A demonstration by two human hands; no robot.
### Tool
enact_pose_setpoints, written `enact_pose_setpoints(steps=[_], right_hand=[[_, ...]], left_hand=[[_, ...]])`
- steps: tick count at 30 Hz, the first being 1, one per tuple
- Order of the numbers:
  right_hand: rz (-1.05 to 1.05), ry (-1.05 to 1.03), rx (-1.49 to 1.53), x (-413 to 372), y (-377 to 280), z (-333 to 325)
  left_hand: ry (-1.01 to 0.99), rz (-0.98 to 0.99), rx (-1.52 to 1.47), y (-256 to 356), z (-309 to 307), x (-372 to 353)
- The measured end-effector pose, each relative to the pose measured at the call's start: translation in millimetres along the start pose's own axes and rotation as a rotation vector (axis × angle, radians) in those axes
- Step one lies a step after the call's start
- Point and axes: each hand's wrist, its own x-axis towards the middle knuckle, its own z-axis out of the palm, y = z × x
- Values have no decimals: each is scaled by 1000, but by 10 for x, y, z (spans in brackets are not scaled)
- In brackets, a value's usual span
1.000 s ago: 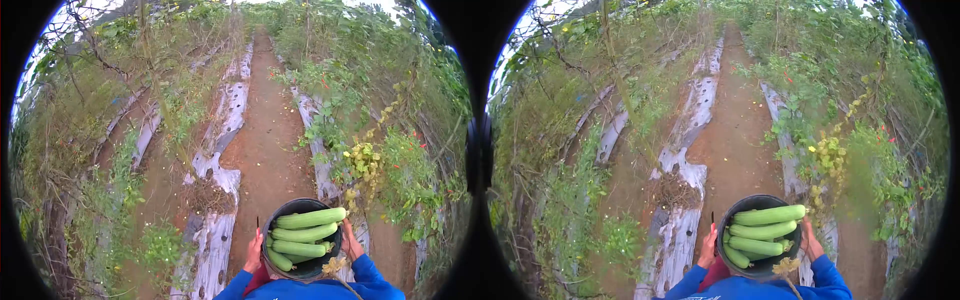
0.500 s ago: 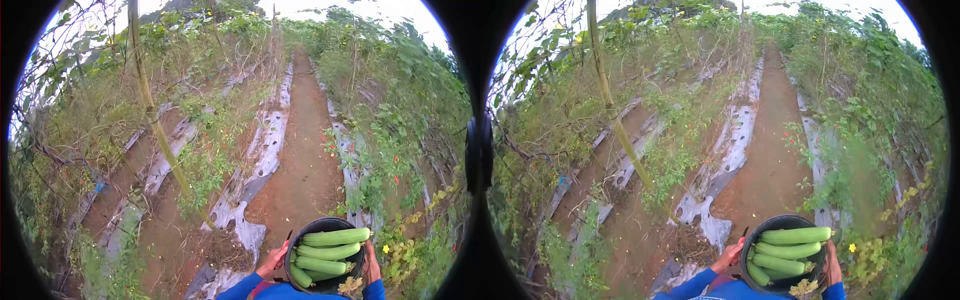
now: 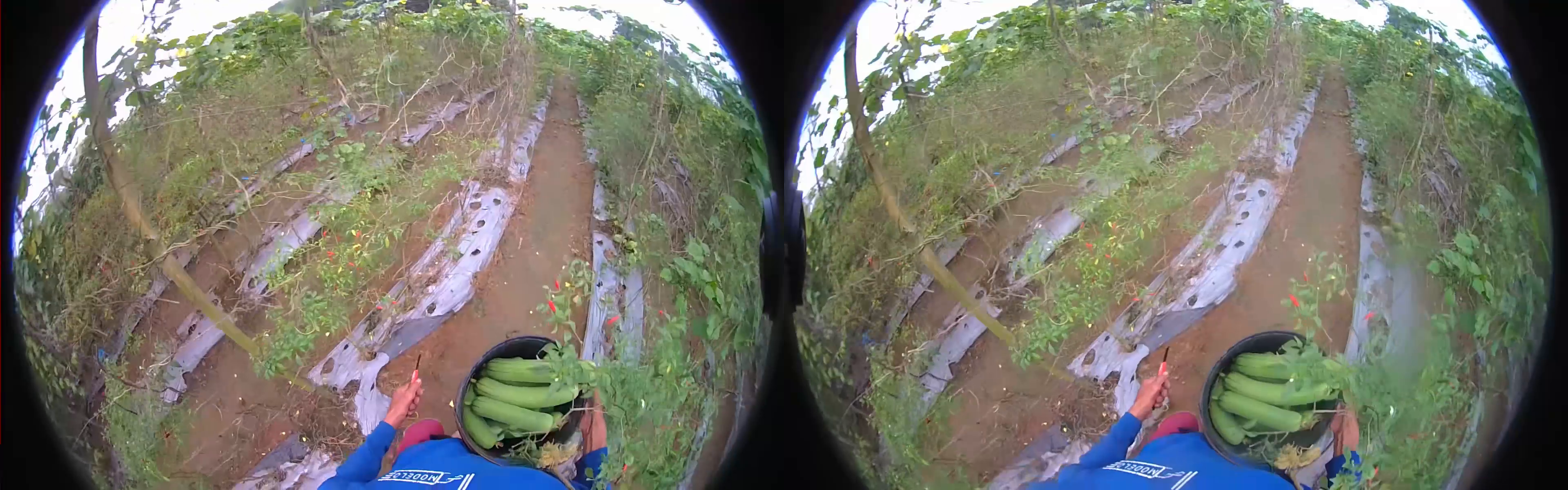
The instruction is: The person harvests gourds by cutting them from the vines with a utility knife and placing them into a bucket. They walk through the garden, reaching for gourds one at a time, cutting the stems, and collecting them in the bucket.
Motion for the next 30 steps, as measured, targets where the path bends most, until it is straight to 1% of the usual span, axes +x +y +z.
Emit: enact_pose_setpoints(steps=[2, 4, 7, 10, 12, 13, 15, 16, 18, 22, 24, 27, 29, 30], right_hand=[[121, 57, 26, 404, -447, 343], [213, 128, 50, 735, -788, 599], [295, 218, 75, 1278, -1086, 660], [299, 306, 78, 1908, -1244, 527], [294, 367, 87, 2438, -1329, 435], [285, 401, 94, 2659, -1397, 367], [281, 467, 92, 3003, -1546, 245], [282, 494, 101, 3149, -1611, 141], [258, 547, 112, 3569, -1823, 38], [231, 626, 136, 4352, -2121, -156], [220, 647, 157, 4769, -2200, -302], [224, 667, 181, 5558, -2049, -804], [224, 669, 194, 6166, -1807, -1317], [231, 674, 193, 6468, -1991, -1208]], left_hand=[[50, 11, -6, 140, 135, 216], [76, -19, -103, 160, 328, 538], [165, -156, -186, 150, 681, 1171], [135, -219, -208, 303, 1099, 1906], [64, -192, -175, 493, 1417, 2481], [15, -187, -154, 524, 1511, 2931], [47, -234, -81, 642, 1810, 3806], [26, -251, -61, 816, 1957, 4135], [-76, -112, -44, 1440, 2539, 4739], [-239, 90, 53, 2673, 3757, 5531], [-298, 98, 98, 3097, 4289, 5954], [-389, 116, 167, 3519, 5044, 6536], [-421, 127, 200, 3578, 5474, 6977], [-424, 112, 201, 3525, 5727, 7261]])
